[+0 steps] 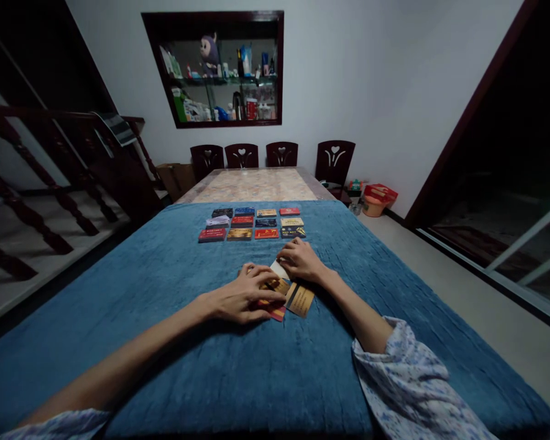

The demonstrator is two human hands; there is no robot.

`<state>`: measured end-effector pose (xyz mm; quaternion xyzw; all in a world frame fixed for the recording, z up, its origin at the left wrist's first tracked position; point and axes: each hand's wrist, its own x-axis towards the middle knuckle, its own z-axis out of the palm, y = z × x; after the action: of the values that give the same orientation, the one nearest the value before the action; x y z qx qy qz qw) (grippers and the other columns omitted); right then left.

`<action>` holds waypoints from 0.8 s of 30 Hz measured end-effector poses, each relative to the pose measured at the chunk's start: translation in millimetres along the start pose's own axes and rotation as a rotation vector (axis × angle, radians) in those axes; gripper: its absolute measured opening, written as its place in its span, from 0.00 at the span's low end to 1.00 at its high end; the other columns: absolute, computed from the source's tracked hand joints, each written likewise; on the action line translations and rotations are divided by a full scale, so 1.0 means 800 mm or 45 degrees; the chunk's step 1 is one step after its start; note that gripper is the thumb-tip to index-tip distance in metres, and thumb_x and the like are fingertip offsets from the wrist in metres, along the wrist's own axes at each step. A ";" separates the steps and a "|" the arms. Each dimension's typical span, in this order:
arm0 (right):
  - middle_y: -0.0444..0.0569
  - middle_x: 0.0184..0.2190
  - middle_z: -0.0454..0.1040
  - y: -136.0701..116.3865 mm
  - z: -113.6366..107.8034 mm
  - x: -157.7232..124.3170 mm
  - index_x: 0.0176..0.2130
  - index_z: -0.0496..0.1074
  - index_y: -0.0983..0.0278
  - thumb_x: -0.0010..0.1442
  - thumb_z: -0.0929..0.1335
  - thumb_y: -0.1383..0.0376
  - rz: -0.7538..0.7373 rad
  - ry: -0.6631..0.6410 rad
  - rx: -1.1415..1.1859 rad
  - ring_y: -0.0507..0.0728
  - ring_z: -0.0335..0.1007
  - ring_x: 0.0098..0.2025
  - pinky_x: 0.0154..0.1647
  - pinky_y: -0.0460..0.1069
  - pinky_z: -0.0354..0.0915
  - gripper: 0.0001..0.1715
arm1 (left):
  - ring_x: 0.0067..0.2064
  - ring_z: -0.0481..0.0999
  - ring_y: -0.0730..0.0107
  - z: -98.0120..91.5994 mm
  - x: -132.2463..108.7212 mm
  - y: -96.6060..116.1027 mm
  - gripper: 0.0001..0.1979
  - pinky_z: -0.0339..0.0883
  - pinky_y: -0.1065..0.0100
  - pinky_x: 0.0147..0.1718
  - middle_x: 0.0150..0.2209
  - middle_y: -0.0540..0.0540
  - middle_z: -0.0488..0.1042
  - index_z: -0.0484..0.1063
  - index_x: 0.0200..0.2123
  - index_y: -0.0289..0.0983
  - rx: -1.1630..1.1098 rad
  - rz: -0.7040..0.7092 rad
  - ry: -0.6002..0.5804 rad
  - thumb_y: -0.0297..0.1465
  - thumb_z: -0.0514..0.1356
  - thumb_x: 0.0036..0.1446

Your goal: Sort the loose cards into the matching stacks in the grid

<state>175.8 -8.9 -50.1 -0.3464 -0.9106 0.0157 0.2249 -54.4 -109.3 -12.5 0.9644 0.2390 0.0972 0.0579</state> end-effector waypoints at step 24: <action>0.55 0.56 0.72 -0.037 0.005 0.000 0.58 0.72 0.56 0.60 0.66 0.40 -0.054 -0.151 0.042 0.67 0.59 0.54 0.50 0.61 0.61 0.35 | 0.52 0.68 0.56 -0.010 -0.050 -0.104 0.18 0.54 0.51 0.52 0.50 0.42 0.73 0.73 0.53 0.43 0.123 -0.508 0.095 0.42 0.59 0.62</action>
<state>156.3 -30.8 -48.3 -0.3218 -0.9291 0.0464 0.1765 -128.2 -54.5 -24.2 0.8954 0.4316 0.1078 0.0207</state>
